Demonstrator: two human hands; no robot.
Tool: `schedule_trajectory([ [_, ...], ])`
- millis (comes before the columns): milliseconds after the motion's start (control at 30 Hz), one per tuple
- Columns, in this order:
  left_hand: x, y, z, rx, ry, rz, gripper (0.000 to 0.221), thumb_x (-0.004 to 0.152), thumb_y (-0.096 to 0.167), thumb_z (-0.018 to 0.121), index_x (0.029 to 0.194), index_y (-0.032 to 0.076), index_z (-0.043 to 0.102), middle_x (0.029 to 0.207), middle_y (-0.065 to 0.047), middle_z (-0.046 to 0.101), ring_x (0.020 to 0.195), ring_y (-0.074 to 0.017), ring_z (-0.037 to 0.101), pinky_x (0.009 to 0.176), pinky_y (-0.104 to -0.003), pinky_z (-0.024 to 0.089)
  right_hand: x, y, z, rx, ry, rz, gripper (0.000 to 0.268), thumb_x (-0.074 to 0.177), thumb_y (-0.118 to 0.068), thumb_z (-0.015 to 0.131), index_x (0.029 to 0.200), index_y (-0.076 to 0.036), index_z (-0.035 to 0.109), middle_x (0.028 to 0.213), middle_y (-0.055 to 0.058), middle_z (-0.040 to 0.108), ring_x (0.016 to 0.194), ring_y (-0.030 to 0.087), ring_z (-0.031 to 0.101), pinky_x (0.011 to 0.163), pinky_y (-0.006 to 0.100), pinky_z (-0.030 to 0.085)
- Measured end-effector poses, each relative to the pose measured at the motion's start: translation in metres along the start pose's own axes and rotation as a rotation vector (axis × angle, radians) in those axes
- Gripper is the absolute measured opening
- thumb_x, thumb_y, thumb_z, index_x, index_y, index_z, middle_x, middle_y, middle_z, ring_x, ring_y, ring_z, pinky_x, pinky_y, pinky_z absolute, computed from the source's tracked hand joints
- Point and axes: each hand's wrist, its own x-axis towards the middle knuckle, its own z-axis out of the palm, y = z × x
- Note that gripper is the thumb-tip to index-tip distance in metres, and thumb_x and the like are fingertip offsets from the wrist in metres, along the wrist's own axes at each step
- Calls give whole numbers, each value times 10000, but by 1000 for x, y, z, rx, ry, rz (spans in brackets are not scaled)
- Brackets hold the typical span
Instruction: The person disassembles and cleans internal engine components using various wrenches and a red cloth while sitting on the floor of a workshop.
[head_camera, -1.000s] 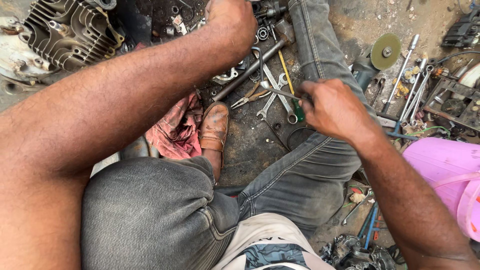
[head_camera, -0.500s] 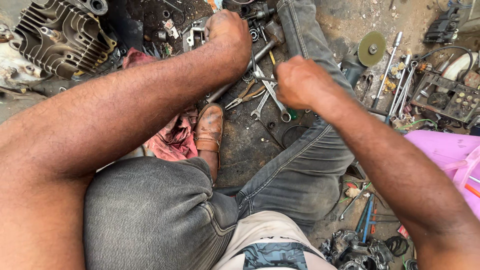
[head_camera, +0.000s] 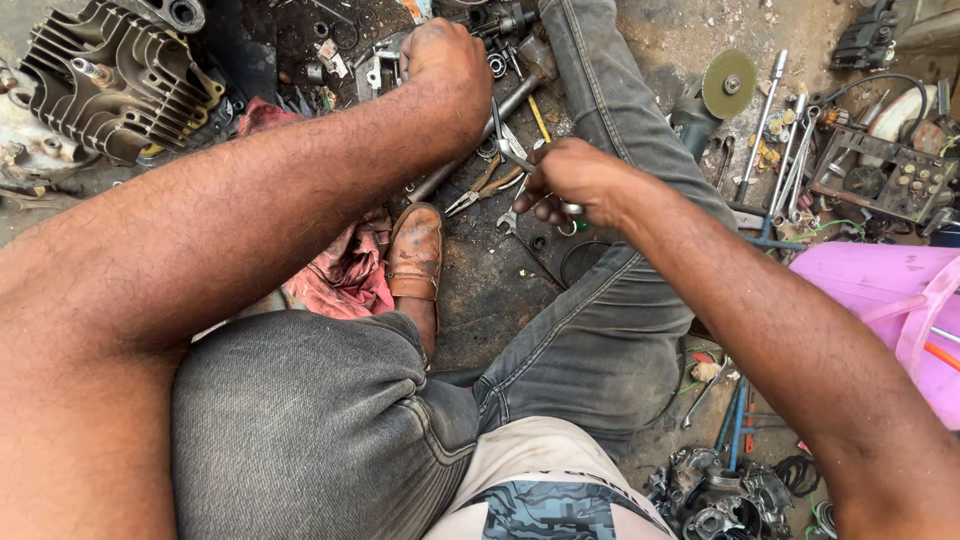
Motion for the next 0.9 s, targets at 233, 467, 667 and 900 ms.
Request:
schedule_trajectory([
  [233,-19,-18,-13,-105,28,85,329,848,300,836,1019,19,812,808,-57,733,659,-111,637,432,-277,419,35,42,36,-63,178,-138,286,1011,-86,521,1276,-8,596,734,46,618,524,112,496,415,279,382],
  [467,-26,-26,-10,-121,125,215,281,936,349,728,1022,92,801,894,-86,756,816,-209,697,582,-398,496,24,28,9,8,171,-88,412,978,-61,536,1391,-64,544,705,43,614,508,112,483,396,277,359],
  [667,-53,-32,-18,52,171,204,237,933,334,717,829,131,779,734,50,702,750,-80,641,648,-321,440,27,-11,-13,-206,177,-82,226,1009,-78,533,1139,74,638,779,91,643,547,126,501,420,303,389],
  [900,-34,-33,-15,1,538,243,376,959,421,669,735,130,749,606,6,658,540,-121,579,487,-329,455,45,-29,12,-441,350,-176,192,966,-39,555,1090,83,637,848,115,658,643,161,627,541,346,530],
])
